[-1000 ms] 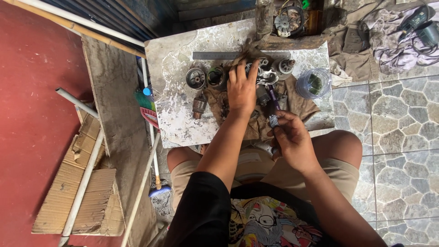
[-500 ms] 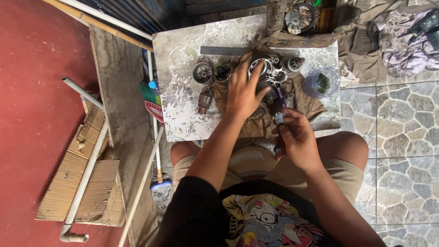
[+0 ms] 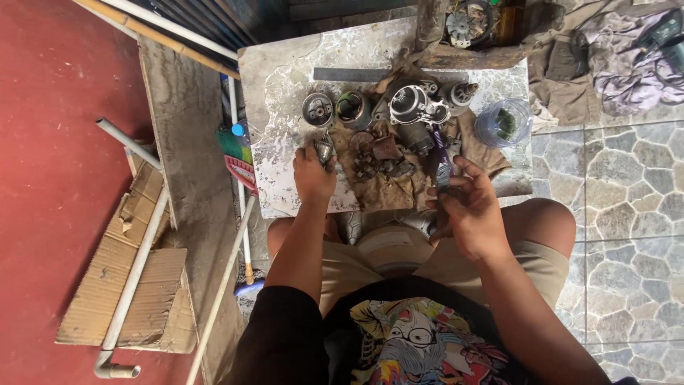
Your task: Cleaning a starter motor armature and housing using a toothbrush and a scraper.
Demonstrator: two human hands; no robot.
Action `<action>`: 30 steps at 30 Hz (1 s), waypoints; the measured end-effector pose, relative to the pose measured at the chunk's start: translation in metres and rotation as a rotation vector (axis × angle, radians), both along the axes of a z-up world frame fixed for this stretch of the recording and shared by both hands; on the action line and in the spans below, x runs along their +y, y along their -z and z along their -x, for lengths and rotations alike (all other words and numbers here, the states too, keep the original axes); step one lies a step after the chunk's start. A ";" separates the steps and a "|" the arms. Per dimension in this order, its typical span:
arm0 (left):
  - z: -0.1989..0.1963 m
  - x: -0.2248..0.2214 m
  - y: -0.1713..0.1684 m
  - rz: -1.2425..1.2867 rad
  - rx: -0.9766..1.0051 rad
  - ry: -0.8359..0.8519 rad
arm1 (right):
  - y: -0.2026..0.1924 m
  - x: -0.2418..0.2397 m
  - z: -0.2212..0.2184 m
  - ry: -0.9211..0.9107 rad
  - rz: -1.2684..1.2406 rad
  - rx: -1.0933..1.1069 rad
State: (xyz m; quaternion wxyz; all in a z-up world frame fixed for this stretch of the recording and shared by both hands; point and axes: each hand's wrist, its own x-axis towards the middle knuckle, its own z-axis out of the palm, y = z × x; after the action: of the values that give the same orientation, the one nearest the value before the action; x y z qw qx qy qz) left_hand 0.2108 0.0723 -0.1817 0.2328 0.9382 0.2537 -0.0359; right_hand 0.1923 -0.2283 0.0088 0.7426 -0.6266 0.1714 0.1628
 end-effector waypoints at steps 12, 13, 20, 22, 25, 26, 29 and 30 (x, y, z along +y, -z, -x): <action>0.092 -0.042 -0.122 1.657 -0.294 -0.576 | -0.020 0.011 0.009 0.138 -0.301 0.038; 0.097 -0.047 -0.139 1.652 -0.303 -0.582 | -0.021 0.011 0.009 0.129 -0.306 0.040; 0.125 -0.087 -0.206 2.213 -0.283 -0.535 | -0.030 0.000 0.030 0.076 -0.239 -0.223; 0.129 -0.097 -0.223 2.234 -0.262 -0.470 | -0.034 -0.007 0.037 0.068 -0.248 -0.263; 0.142 -0.104 -0.240 2.233 -0.286 -0.363 | -0.073 -0.004 0.048 0.125 -0.282 -0.299; 0.145 -0.104 -0.248 2.294 -0.331 -0.227 | -0.086 -0.008 0.053 0.100 -0.372 -0.283; 0.154 -0.105 -0.263 2.356 -0.348 -0.053 | -0.105 -0.022 0.061 0.050 -0.609 -0.246; 0.157 -0.106 -0.266 2.364 -0.320 -0.030 | -0.108 -0.027 0.063 0.023 -0.753 -0.217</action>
State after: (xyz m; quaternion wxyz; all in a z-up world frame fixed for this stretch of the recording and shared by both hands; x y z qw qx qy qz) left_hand 0.0534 -0.0336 0.0844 0.9820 0.1332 0.0426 -0.1273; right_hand 0.1292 -0.2555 0.1167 0.9361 -0.3220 0.0275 0.1387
